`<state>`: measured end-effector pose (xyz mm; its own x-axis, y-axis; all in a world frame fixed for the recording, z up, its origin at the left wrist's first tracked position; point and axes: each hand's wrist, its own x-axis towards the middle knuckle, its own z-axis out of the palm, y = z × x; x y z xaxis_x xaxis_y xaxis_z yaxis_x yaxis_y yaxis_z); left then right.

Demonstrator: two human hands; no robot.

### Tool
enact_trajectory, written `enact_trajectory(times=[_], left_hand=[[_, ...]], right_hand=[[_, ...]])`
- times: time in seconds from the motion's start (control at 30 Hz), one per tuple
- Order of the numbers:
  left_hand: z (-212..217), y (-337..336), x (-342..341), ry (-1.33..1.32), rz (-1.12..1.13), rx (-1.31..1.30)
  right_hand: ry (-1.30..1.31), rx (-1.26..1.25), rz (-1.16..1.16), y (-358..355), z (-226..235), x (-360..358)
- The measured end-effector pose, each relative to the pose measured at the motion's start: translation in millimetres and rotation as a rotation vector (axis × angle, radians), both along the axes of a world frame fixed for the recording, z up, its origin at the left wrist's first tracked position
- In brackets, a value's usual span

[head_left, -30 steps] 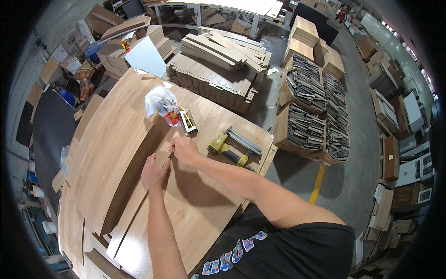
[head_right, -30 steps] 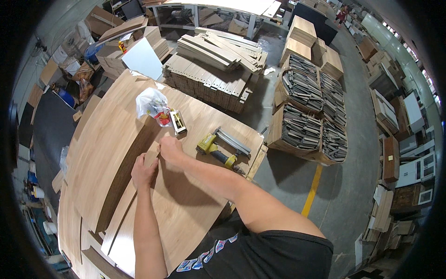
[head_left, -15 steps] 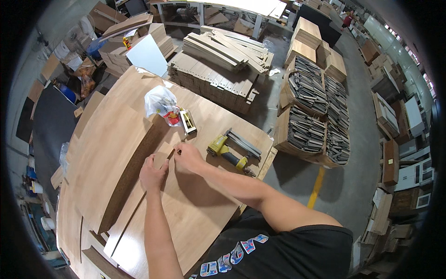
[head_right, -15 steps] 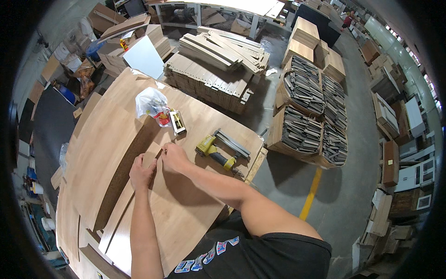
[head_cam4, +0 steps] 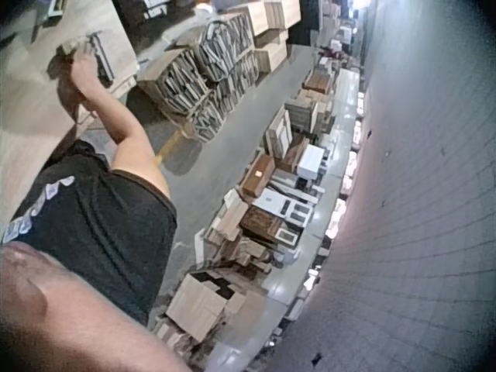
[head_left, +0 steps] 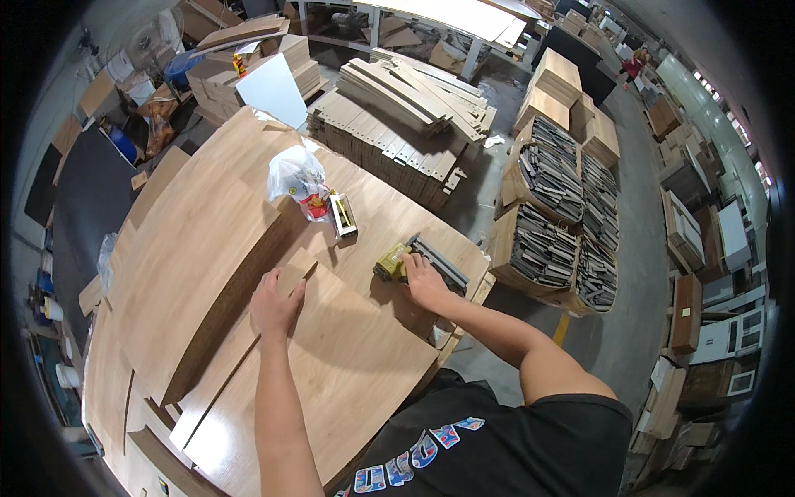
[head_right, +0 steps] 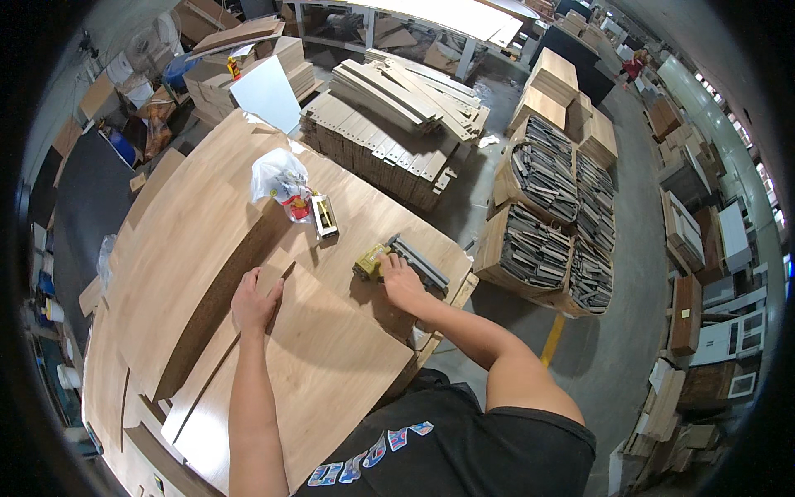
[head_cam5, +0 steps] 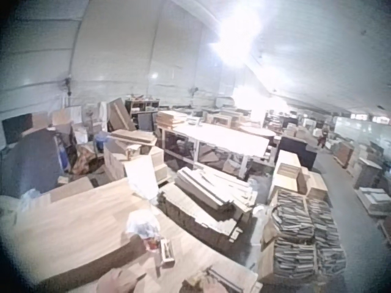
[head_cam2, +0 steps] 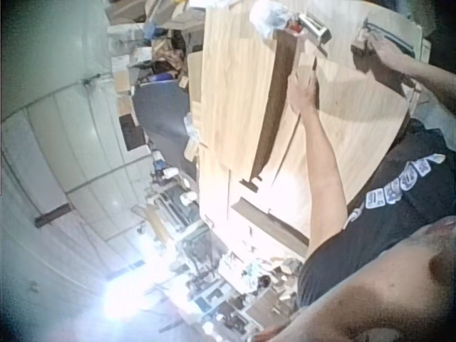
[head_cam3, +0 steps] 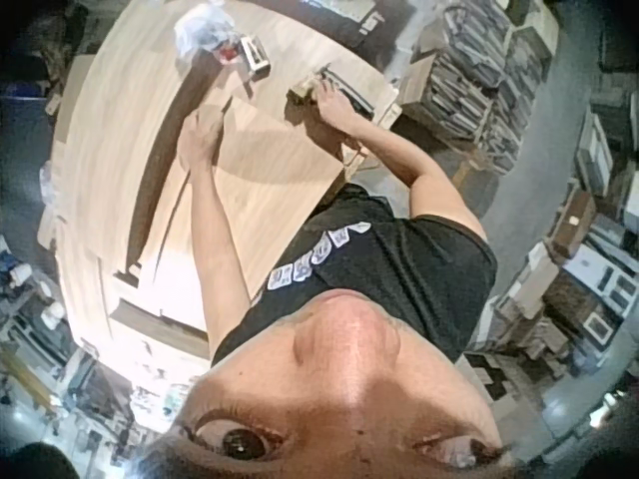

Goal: The person assembles wooden cabinet doors by placing wooden slats into grooves and securing them using a pneumatic nail gun.

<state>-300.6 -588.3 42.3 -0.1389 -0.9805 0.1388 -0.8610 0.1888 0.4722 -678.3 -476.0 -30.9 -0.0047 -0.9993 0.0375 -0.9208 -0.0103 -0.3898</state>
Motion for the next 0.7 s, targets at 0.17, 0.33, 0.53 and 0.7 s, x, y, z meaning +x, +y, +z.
enact_trajectory(times=[0.17,0.33,0.53,0.7], left_hand=[[-2,-2,5,-0.028,0.008,0.04],[2,2,16,-0.027,0.002,0.022],[1,4,16,0.038,-0.001,0.097],[3,12,27,0.054,0.057,0.133]], right_hand=[[-0.047,0.147,-0.155,10,2,10],[-0.034,0.456,-0.213,2,2,15],[-0.415,0.424,-0.336,-16,16,-36],[-0.763,0.723,-0.354,-61,168,10]])
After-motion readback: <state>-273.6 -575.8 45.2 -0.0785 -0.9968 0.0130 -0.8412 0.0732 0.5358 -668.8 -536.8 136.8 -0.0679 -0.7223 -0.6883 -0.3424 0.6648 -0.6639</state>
